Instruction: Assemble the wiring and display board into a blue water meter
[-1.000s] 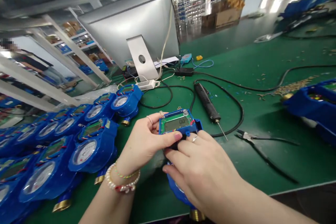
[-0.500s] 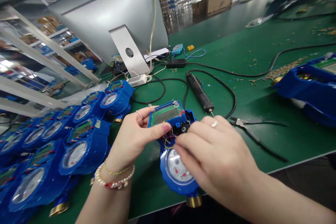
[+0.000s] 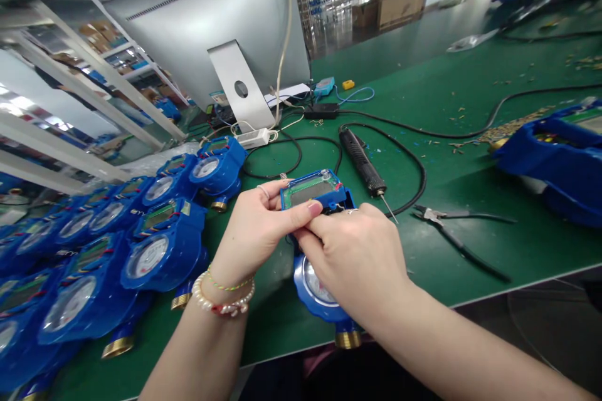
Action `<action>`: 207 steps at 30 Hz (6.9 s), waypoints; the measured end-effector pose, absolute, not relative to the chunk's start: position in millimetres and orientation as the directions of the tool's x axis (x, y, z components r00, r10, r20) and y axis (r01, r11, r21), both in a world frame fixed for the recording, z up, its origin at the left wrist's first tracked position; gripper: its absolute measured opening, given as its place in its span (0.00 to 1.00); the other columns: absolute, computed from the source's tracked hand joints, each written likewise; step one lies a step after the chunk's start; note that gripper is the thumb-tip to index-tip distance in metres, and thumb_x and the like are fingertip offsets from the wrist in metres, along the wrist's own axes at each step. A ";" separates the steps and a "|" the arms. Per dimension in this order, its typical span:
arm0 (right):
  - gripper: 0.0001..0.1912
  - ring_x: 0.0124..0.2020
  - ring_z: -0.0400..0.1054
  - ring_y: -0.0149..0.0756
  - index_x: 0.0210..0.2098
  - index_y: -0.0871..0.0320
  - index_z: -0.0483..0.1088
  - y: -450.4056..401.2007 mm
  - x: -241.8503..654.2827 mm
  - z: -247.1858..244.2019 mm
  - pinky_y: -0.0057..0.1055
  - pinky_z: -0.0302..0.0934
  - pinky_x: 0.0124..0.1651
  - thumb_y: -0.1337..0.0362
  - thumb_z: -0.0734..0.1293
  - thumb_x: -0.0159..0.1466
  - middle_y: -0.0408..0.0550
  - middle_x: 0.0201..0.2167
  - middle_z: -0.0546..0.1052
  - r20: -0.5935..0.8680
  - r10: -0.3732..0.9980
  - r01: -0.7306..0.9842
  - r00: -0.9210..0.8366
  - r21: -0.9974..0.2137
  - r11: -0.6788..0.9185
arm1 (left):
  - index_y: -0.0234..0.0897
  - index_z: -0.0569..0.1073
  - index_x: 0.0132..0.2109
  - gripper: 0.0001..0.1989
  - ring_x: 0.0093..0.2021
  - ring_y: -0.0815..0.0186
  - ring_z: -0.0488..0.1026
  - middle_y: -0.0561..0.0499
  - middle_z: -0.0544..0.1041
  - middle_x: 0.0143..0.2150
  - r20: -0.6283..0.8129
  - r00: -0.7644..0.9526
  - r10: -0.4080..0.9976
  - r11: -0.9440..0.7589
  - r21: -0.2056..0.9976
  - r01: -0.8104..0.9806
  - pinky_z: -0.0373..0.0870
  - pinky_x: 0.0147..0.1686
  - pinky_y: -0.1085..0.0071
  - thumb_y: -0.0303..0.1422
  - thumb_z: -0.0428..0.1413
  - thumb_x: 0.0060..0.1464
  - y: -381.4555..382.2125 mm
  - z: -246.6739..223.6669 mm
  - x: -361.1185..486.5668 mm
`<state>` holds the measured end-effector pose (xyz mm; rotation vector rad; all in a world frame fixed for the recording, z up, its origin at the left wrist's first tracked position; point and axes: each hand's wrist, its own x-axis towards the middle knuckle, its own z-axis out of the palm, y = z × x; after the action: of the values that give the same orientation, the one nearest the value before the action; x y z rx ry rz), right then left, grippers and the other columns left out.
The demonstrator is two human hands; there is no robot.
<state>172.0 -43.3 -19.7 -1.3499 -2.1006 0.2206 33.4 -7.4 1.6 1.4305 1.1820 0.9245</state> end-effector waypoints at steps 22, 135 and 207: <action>0.14 0.25 0.59 0.38 0.24 0.64 0.67 -34.8 221.1 -8.7 0.29 0.49 0.27 0.87 0.68 0.50 0.33 0.23 0.59 0.431 0.823 0.603 -0.370 -0.562 0.566 | 0.29 0.72 0.47 0.18 0.40 0.66 0.73 0.46 0.76 0.40 -0.010 0.270 0.963 -0.004 0.999 0.051 0.70 0.39 0.77 0.28 0.62 0.48 -9.9 -6.4 27.4; 0.21 0.44 0.57 0.57 0.58 0.59 0.62 20.9 246.5 -16.0 0.36 0.65 0.44 0.58 0.69 0.71 0.50 0.46 0.59 0.345 0.651 0.418 -0.677 -0.548 0.725 | 0.34 0.64 0.49 0.24 0.32 0.67 0.69 0.58 0.71 0.28 0.386 0.458 0.801 -0.598 0.527 0.603 0.50 0.35 0.67 0.38 0.62 0.48 -3.3 -10.5 10.2; 0.16 0.44 0.59 0.41 0.51 0.63 0.64 30.8 219.7 -10.7 0.20 0.50 0.51 0.61 0.65 0.68 0.48 0.45 0.61 0.433 0.527 0.300 -0.731 -0.491 0.818 | 0.32 0.69 0.42 0.19 0.29 0.70 0.68 0.54 0.72 0.30 0.081 0.531 0.844 -0.465 0.606 0.646 0.59 0.26 0.75 0.39 0.60 0.44 13.8 1.0 -0.5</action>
<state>219.7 30.8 -10.7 -0.6074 -2.4283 0.5288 -0.5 13.8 1.0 2.2585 1.2073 0.5108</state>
